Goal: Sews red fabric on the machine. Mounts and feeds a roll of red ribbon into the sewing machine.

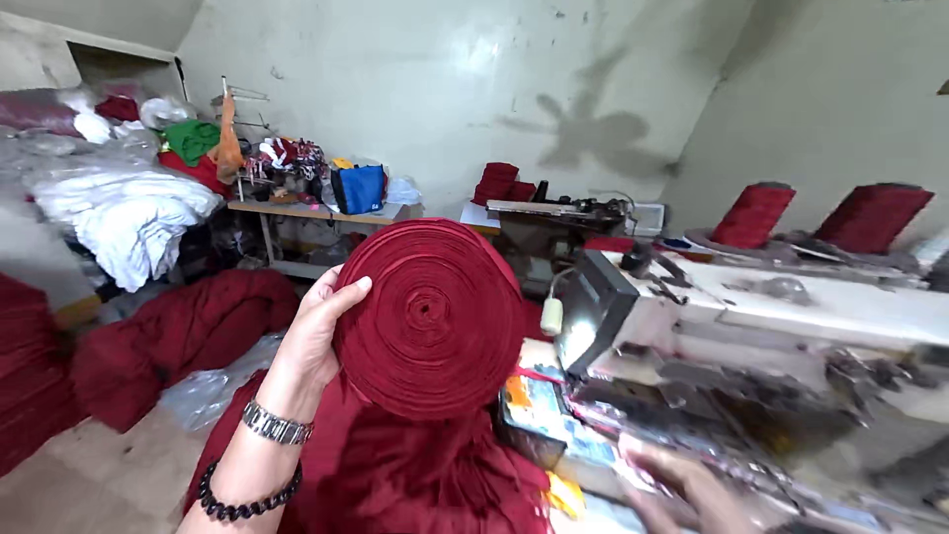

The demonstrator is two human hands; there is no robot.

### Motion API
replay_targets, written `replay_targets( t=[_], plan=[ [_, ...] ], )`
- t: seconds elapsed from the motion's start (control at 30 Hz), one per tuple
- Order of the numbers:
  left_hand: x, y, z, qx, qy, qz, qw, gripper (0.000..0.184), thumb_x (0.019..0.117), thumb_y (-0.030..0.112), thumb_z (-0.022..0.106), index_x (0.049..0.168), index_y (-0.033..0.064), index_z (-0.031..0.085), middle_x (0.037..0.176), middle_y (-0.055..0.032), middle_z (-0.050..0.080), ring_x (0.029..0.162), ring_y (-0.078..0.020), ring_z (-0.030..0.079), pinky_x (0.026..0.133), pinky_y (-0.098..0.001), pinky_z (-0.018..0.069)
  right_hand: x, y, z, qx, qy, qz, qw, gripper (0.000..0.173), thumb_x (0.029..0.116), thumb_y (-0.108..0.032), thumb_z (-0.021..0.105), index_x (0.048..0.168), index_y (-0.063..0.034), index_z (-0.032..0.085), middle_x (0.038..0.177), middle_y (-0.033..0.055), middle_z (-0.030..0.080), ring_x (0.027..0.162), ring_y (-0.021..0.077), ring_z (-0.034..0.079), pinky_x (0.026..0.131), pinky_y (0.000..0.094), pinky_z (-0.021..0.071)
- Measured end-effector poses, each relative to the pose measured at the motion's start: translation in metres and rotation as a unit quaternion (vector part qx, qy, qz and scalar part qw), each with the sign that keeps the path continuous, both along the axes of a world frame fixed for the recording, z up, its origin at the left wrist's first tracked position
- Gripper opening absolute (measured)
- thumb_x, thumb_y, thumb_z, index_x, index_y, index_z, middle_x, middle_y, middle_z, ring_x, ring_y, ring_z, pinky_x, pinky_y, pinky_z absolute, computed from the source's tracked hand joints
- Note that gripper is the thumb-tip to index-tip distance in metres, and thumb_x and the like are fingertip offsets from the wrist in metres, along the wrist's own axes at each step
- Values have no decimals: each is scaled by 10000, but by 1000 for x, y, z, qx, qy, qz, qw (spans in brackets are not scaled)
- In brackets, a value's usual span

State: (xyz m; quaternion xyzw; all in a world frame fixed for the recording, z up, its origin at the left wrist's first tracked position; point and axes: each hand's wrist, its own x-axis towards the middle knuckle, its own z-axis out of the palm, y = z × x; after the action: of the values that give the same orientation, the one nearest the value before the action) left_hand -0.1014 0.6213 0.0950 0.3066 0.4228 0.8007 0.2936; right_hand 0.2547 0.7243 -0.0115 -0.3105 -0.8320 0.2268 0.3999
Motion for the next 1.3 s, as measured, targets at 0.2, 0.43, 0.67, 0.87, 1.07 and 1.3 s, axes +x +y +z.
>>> replay_targets(
  t=[0.2, 0.43, 0.67, 0.87, 1.07, 1.3],
  plan=[
    [75, -22, -9, -39, -22, -93, 995, 282, 995, 119, 572, 1275, 91, 595, 1007, -111, 740, 837, -167, 743, 700, -329, 635, -31, -29, 76, -365, 234, 108, 894, 925, 800, -509, 786, 1533, -175, 330, 1182, 27, 703, 993, 171, 734, 808, 351, 646],
    [132, -11, -16, -87, -8, -207, 974, 274, 1029, 215, 599, 1282, 114, 582, 1009, -96, 732, 845, -166, 733, 723, -335, 627, 0, -45, 66, -458, 389, 43, 799, 370, 963, -40, 571, 1328, -81, 521, 1003, 152, 731, 860, 222, 757, 733, 392, 656],
    [158, -15, -54, -105, -86, -428, 894, 465, 1100, 441, 341, 1255, 106, 625, 1082, -76, 712, 949, -169, 716, 826, -330, 609, 51, -64, 34, -545, 495, 13, 677, 285, 1085, -239, 383, 1147, -76, 608, 978, 128, 742, 880, 219, 756, 742, 423, 653],
    [205, -31, -99, -109, -186, -405, 889, 340, 1053, 106, 439, 1365, 28, 548, 1150, -161, 726, 1028, -263, 737, 869, -390, 627, 83, -71, -5, -566, 555, -77, 605, 264, 1076, -285, 432, 1130, -87, 598, 960, 120, 730, 814, 211, 750, 647, 397, 647],
    [255, -18, -130, -155, -62, -359, 918, 465, 962, 88, 626, 1402, 0, 504, 1323, -119, 624, 1166, -222, 651, 982, -401, 568, 91, -75, -31, -581, 595, -140, 537, 246, 1057, -296, 497, 1108, -82, 608, 939, 129, 724, 775, 214, 747, 590, 377, 634],
    [271, -10, -138, -154, -199, -335, 908, 135, 1057, 29, 444, 1130, 21, 558, 1015, -132, 692, 909, -230, 718, 873, -409, 605, 95, -71, -37, -560, 612, -157, 536, 224, 1051, -240, 510, 1172, -67, 582, 1019, 162, 707, 867, 255, 745, 667, 414, 644]
  ],
)
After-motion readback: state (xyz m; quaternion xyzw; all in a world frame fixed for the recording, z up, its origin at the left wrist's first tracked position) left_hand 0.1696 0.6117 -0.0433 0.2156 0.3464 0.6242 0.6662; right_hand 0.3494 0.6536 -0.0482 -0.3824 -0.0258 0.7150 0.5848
